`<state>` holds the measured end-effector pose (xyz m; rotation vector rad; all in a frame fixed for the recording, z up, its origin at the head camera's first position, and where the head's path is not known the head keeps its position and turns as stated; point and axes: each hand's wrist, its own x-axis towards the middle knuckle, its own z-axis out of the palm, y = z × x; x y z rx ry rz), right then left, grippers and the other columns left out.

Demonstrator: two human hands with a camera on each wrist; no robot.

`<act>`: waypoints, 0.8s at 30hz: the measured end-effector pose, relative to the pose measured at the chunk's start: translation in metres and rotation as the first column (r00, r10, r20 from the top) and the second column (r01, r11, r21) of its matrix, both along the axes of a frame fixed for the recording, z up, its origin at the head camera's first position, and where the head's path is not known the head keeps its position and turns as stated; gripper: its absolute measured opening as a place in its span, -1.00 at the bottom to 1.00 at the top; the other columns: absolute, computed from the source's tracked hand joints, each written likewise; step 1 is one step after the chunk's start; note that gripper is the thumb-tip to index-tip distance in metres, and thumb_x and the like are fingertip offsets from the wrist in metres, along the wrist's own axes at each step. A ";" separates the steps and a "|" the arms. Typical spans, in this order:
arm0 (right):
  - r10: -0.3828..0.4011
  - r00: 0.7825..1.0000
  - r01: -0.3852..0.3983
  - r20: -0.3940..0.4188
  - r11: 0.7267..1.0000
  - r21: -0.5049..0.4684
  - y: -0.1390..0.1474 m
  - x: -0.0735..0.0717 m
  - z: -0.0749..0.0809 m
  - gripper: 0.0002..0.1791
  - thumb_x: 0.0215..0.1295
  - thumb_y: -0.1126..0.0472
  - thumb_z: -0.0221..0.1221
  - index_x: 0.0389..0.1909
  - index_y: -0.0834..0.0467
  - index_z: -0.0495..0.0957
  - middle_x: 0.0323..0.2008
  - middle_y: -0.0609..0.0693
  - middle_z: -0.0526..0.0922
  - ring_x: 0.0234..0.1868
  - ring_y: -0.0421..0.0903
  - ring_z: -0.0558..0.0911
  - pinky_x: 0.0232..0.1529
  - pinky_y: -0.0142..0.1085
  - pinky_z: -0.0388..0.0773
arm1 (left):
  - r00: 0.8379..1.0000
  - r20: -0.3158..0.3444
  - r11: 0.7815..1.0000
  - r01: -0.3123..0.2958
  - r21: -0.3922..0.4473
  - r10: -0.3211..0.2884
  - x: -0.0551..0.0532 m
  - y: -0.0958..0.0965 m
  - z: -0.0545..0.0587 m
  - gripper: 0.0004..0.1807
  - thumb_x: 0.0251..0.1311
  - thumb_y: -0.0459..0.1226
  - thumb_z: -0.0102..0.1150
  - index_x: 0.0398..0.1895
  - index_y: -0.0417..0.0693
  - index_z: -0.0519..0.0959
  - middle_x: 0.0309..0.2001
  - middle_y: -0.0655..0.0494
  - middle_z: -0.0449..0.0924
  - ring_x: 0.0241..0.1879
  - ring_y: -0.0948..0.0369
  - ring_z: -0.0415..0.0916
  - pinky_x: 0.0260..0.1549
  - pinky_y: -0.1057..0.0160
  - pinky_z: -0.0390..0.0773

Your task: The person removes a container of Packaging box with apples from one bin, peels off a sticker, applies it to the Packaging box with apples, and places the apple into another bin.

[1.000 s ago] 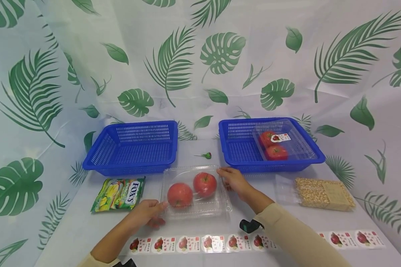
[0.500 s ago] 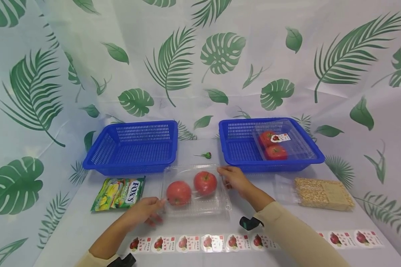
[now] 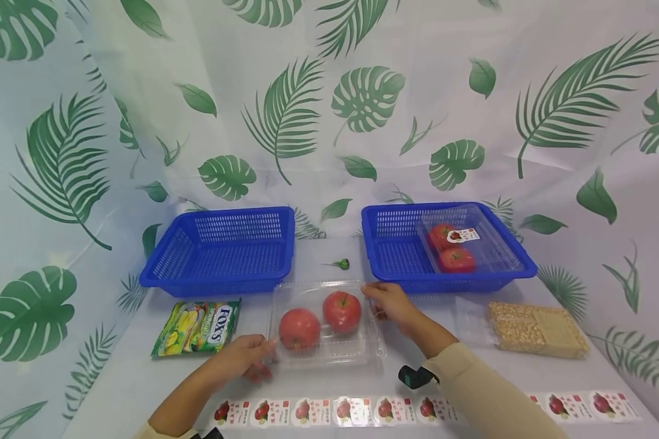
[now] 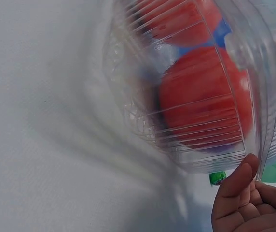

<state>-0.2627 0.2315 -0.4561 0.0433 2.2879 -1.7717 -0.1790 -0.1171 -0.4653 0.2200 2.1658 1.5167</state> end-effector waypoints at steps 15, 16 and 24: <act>0.017 1.000 -0.018 0.019 0.999 0.036 -0.002 0.001 0.002 -0.29 0.40 -0.08 0.11 0.28 0.43 0.30 0.11 0.29 0.48 -0.28 -0.07 0.49 -0.26 -0.27 0.57 | 0.997 -0.030 0.998 0.068 0.001 -0.068 0.001 -0.015 0.002 -0.52 0.39 0.06 0.03 -0.14 -0.24 0.49 -0.21 -0.07 0.62 -0.29 0.04 0.64 -0.29 0.04 0.64; 0.022 1.000 -0.023 0.018 0.999 0.039 -0.003 0.001 0.003 -0.29 0.40 -0.07 0.11 0.28 0.44 0.29 0.10 0.29 0.48 -0.29 -0.07 0.50 -0.26 -0.27 0.58 | 0.996 -0.036 0.996 0.086 -0.012 -0.087 0.002 -0.020 0.003 -0.53 0.39 0.05 0.03 -0.09 -0.23 0.49 -0.18 -0.05 0.62 -0.27 0.05 0.64 -0.26 0.05 0.63; 0.025 0.999 -0.027 0.030 0.998 0.057 0.001 0.003 0.006 -0.25 0.40 -0.09 0.11 0.32 0.44 0.25 0.08 0.23 0.50 -0.30 -0.09 0.52 -0.24 -0.26 0.59 | 0.967 -0.169 0.973 0.165 -0.162 -0.192 0.005 -0.065 0.018 -0.65 0.30 -0.08 0.21 -0.05 -0.16 0.58 -0.11 0.12 0.62 -0.17 0.17 0.59 -0.20 0.15 0.58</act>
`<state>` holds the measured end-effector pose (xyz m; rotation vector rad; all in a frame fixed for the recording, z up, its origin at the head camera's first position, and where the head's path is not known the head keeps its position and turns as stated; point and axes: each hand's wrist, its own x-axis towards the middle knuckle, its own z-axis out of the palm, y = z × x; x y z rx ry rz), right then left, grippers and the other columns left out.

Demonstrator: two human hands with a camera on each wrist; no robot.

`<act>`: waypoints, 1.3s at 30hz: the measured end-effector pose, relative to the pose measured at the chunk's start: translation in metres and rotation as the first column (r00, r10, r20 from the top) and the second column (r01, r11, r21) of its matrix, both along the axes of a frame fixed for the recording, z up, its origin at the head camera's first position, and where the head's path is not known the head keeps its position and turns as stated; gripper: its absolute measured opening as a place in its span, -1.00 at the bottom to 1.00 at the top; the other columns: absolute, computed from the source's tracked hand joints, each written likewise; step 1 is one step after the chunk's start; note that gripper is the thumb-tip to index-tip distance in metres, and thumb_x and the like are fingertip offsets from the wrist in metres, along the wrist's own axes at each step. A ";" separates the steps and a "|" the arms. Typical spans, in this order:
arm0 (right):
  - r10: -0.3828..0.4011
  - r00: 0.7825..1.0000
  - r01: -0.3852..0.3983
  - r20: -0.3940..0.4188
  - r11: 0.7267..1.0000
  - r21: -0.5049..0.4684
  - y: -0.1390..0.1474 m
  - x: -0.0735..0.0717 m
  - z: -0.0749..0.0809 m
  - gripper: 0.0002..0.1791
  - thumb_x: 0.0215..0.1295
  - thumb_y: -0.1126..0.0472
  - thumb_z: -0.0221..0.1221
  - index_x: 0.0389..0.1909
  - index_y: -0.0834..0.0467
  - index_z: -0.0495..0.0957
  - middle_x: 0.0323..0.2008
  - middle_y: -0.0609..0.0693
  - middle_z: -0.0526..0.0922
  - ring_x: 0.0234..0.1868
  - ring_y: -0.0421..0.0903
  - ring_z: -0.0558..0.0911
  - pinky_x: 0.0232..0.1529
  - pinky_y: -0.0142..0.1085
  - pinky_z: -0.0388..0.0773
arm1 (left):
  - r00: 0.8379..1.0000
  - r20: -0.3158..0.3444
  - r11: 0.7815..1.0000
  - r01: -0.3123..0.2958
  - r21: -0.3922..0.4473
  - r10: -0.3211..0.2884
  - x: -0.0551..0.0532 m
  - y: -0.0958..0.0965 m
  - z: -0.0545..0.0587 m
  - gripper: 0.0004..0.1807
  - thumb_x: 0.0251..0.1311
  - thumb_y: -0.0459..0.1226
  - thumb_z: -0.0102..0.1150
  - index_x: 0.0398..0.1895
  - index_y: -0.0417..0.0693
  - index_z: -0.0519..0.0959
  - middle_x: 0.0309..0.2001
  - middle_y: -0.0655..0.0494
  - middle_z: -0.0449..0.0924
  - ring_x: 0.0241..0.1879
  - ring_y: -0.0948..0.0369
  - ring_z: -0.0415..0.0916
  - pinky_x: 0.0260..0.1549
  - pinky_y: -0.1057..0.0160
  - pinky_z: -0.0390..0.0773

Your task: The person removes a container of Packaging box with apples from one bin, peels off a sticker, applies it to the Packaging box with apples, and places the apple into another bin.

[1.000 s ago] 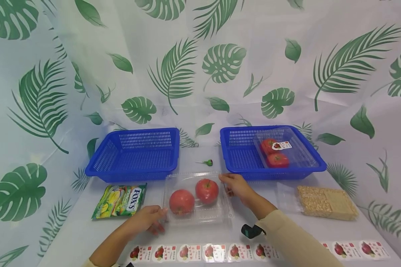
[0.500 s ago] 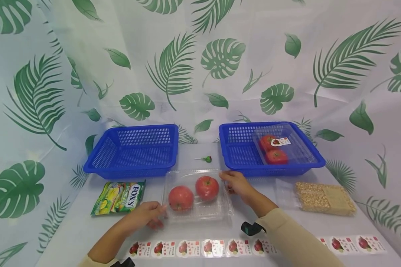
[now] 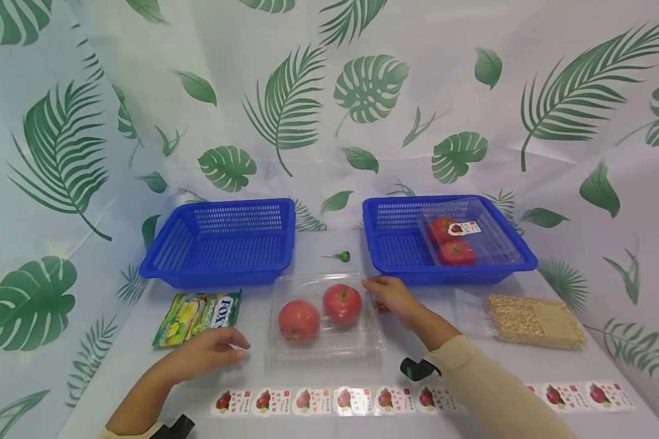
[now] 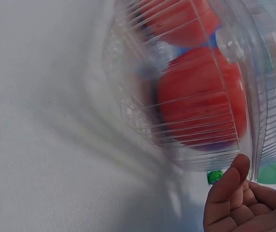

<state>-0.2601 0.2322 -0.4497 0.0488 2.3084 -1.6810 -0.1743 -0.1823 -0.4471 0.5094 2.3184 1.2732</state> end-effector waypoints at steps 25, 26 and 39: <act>0.169 0.975 -0.083 -0.147 0.883 0.462 -0.016 0.026 0.035 -0.14 0.21 0.03 0.30 0.39 0.36 0.17 0.31 0.37 0.27 0.25 0.32 0.37 0.04 0.15 0.50 | 0.959 -0.251 0.890 0.005 -0.455 -0.134 0.041 -0.043 -0.030 -0.48 -0.33 -0.02 0.60 -0.21 0.22 0.57 -0.22 0.43 0.42 -0.13 0.22 0.40 -0.02 -0.09 0.43; 0.174 0.971 -0.076 -0.162 0.873 0.482 -0.016 0.027 0.035 -0.15 0.20 0.03 0.31 0.38 0.37 0.19 0.29 0.36 0.31 0.23 0.31 0.39 0.03 0.14 0.51 | 0.959 -0.253 0.889 -0.004 -0.459 -0.127 0.041 -0.042 -0.029 -0.46 -0.33 -0.01 0.60 -0.19 0.21 0.58 -0.21 0.43 0.42 -0.13 0.22 0.42 -0.01 -0.09 0.44; 0.206 0.949 -0.070 -0.237 0.875 0.479 -0.010 0.027 0.042 -0.18 0.17 0.07 0.37 0.37 0.30 0.26 0.24 0.29 0.40 0.16 0.22 0.47 -0.05 0.04 0.58 | 0.981 -0.151 0.885 0.037 -0.465 -0.120 0.034 -0.035 -0.024 -0.59 -0.18 -0.11 0.56 -0.40 0.19 0.44 -0.42 0.36 0.37 -0.37 0.27 0.31 -0.38 0.18 0.36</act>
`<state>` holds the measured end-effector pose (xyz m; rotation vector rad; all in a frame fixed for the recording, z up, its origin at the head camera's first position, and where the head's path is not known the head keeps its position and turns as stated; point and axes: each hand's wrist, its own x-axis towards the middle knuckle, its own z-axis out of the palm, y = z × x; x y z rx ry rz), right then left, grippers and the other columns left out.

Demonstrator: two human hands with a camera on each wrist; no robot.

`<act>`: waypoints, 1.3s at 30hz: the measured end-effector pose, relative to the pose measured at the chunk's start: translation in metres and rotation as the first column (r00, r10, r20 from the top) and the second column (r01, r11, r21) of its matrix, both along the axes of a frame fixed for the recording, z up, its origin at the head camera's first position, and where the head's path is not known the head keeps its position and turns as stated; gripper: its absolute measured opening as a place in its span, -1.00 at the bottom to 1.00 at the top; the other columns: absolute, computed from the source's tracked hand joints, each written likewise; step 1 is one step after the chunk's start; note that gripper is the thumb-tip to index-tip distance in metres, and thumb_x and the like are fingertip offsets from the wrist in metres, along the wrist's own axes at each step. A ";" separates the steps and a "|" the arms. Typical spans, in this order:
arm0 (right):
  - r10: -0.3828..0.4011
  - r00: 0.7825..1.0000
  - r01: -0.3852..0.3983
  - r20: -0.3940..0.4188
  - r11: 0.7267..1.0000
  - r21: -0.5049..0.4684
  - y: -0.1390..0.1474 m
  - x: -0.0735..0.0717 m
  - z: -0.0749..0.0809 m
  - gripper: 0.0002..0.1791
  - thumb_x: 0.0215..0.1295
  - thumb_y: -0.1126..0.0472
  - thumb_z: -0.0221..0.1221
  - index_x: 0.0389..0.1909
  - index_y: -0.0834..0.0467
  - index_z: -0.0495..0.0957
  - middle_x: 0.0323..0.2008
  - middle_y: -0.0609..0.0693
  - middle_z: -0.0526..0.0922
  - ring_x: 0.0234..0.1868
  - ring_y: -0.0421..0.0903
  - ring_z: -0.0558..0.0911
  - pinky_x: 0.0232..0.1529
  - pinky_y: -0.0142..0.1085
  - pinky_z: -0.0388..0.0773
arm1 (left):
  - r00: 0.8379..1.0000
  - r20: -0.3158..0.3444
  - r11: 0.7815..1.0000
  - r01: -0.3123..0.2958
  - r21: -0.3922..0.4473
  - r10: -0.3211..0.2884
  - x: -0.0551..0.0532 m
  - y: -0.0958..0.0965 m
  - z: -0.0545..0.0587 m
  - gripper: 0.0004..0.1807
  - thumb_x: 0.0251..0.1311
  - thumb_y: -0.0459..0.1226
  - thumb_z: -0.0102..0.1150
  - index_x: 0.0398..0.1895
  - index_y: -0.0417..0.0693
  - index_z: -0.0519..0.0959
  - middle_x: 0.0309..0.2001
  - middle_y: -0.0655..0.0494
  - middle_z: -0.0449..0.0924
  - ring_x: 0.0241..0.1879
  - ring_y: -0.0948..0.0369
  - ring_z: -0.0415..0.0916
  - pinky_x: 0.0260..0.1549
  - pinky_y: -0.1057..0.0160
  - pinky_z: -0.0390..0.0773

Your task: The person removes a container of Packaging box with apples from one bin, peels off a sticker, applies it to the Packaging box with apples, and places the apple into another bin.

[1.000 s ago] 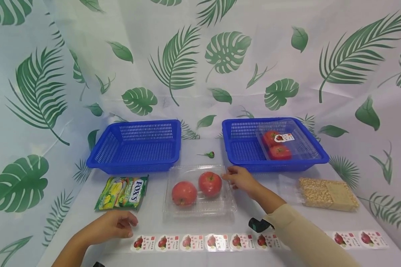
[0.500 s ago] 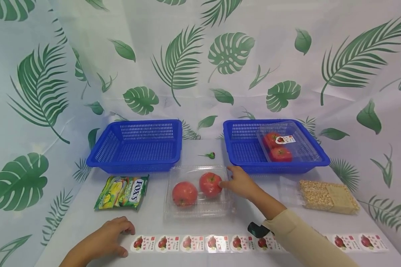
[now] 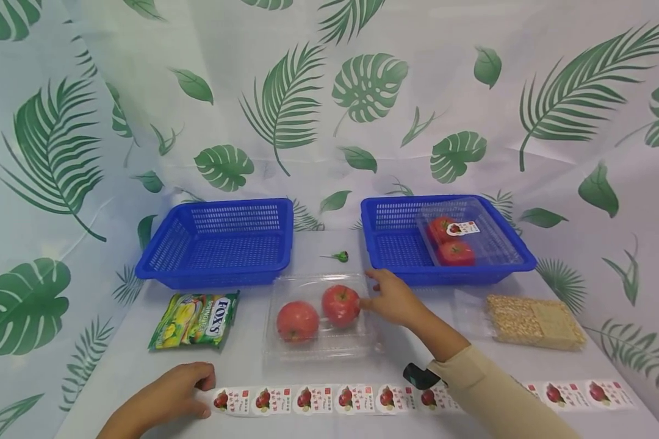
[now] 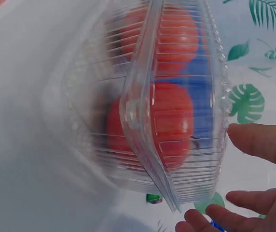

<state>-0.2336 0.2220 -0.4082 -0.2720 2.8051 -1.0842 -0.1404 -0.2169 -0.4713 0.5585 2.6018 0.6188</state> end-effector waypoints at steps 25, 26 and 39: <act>0.048 0.948 -0.043 -0.316 0.999 0.023 -0.033 0.023 -0.007 -0.57 0.08 0.21 0.42 0.00 0.18 0.62 0.09 0.12 0.57 0.21 0.21 0.44 0.15 0.19 0.38 | 0.959 0.205 0.740 0.009 0.673 -0.198 -0.006 0.013 0.029 -0.84 0.25 -0.30 0.25 -0.28 -0.23 0.51 -0.34 0.11 0.62 -0.37 0.31 0.46 -0.39 0.34 0.52; 0.049 0.946 -0.046 -0.322 0.999 0.016 -0.036 0.024 -0.007 -0.58 0.07 0.22 0.42 -0.01 0.19 0.62 0.07 0.12 0.58 0.20 0.20 0.46 0.16 0.17 0.38 | 0.958 0.203 0.722 0.005 0.692 -0.201 -0.007 0.014 0.029 -0.85 0.27 -0.31 0.23 -0.26 -0.25 0.51 -0.33 0.10 0.62 -0.37 0.31 0.46 -0.40 0.34 0.52; -0.035 0.961 0.015 -0.273 0.997 -0.073 -0.049 0.037 -0.014 -0.60 0.10 0.25 0.40 0.00 0.21 0.63 0.07 0.15 0.59 0.19 0.18 0.46 0.19 0.17 0.34 | 0.934 0.264 0.595 -0.072 0.801 -0.241 -0.014 0.051 0.024 -0.79 0.40 -0.35 0.05 -0.15 -0.43 0.47 -0.25 0.05 0.55 -0.30 0.29 0.43 -0.35 0.40 0.46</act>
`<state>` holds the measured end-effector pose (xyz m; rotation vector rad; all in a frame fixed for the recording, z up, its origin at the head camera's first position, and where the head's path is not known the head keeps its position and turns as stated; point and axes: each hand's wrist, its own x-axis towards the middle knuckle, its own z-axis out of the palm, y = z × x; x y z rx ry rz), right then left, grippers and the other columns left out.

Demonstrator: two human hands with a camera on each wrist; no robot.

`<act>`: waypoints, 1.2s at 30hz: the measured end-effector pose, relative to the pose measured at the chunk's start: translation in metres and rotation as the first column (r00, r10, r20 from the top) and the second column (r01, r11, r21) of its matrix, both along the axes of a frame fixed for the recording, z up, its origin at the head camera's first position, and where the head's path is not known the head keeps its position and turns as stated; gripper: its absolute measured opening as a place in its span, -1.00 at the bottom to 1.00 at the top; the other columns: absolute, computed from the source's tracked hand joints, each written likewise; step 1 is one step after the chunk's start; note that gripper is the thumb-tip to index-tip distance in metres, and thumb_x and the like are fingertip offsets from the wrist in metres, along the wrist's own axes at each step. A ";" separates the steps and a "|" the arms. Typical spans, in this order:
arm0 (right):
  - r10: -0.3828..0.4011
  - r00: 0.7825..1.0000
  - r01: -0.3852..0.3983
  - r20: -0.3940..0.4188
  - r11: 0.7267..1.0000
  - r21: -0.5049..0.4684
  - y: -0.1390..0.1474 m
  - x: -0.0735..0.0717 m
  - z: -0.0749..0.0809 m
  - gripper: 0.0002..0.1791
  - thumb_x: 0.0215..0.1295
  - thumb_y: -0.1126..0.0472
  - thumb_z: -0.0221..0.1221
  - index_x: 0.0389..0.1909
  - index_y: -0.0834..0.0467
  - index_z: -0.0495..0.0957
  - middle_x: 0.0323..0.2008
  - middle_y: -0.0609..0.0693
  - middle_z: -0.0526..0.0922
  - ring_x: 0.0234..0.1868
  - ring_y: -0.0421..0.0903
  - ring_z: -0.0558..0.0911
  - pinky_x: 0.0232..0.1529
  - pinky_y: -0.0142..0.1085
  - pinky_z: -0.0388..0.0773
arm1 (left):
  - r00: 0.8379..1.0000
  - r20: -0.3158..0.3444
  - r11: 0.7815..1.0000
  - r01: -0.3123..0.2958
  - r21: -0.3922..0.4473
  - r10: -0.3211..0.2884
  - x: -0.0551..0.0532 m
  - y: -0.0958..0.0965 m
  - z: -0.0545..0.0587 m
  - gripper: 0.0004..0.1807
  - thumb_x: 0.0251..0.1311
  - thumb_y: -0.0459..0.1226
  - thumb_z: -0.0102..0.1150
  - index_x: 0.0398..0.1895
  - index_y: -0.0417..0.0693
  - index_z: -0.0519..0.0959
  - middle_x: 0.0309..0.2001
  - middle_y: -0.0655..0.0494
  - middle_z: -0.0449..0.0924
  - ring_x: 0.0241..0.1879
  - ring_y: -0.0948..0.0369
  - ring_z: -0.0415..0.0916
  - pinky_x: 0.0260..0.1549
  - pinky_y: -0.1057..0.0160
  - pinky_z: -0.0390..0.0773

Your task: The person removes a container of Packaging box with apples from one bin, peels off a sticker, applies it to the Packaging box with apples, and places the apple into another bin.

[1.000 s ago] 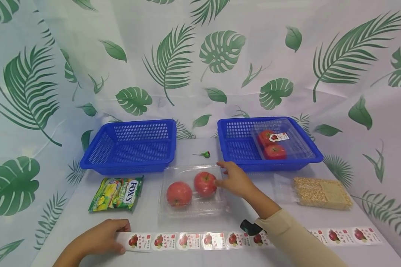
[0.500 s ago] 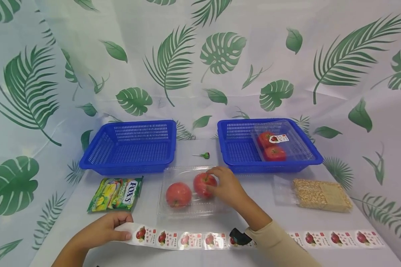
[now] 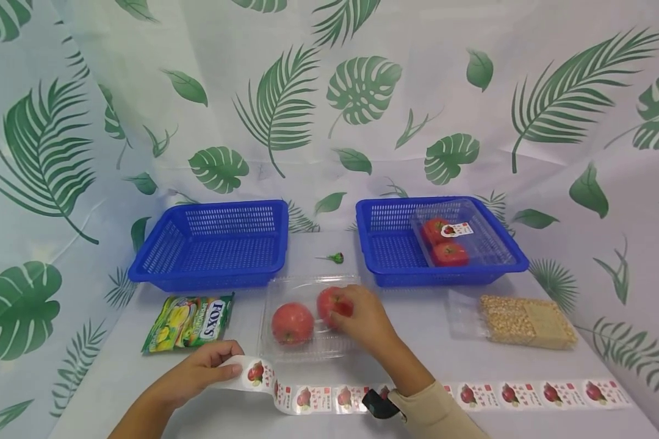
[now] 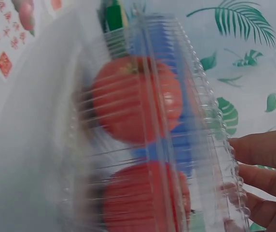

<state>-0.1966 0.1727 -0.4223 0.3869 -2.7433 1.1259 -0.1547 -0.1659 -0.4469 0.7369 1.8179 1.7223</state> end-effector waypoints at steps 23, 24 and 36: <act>0.287 0.900 -0.310 -0.329 0.951 -0.018 -0.030 0.047 0.008 -0.75 0.15 0.20 0.39 -0.13 -0.04 0.68 -0.14 -0.21 0.68 0.00 -0.20 0.59 0.03 -0.19 0.56 | 0.993 -0.050 0.992 -0.110 -0.061 0.107 0.003 0.049 0.014 -0.73 0.46 -0.21 -0.03 -0.09 -0.29 0.50 -0.17 0.00 0.54 -0.20 0.17 0.41 -0.27 0.32 0.47; 0.303 0.894 -0.326 -0.330 0.945 -0.015 -0.031 0.048 0.009 -0.76 0.17 0.19 0.38 -0.12 -0.05 0.68 -0.16 -0.22 0.68 -0.03 -0.22 0.59 -0.01 -0.21 0.57 | 0.992 -0.053 0.992 -0.114 -0.060 0.111 0.003 0.050 0.014 -0.72 0.46 -0.20 -0.04 -0.08 -0.28 0.50 -0.16 0.00 0.55 -0.19 0.16 0.42 -0.25 0.32 0.47; 0.408 0.863 -0.428 -0.297 0.904 -0.002 -0.039 0.057 0.010 -0.84 0.33 0.12 0.25 -0.10 -0.03 0.67 -0.19 -0.31 0.65 -0.18 -0.32 0.60 -0.14 -0.32 0.61 | 0.985 -0.003 0.983 -0.174 0.051 0.174 0.009 0.066 0.010 -0.69 0.47 -0.21 -0.06 -0.01 -0.34 0.47 -0.17 -0.12 0.65 -0.25 0.13 0.61 -0.29 0.25 0.59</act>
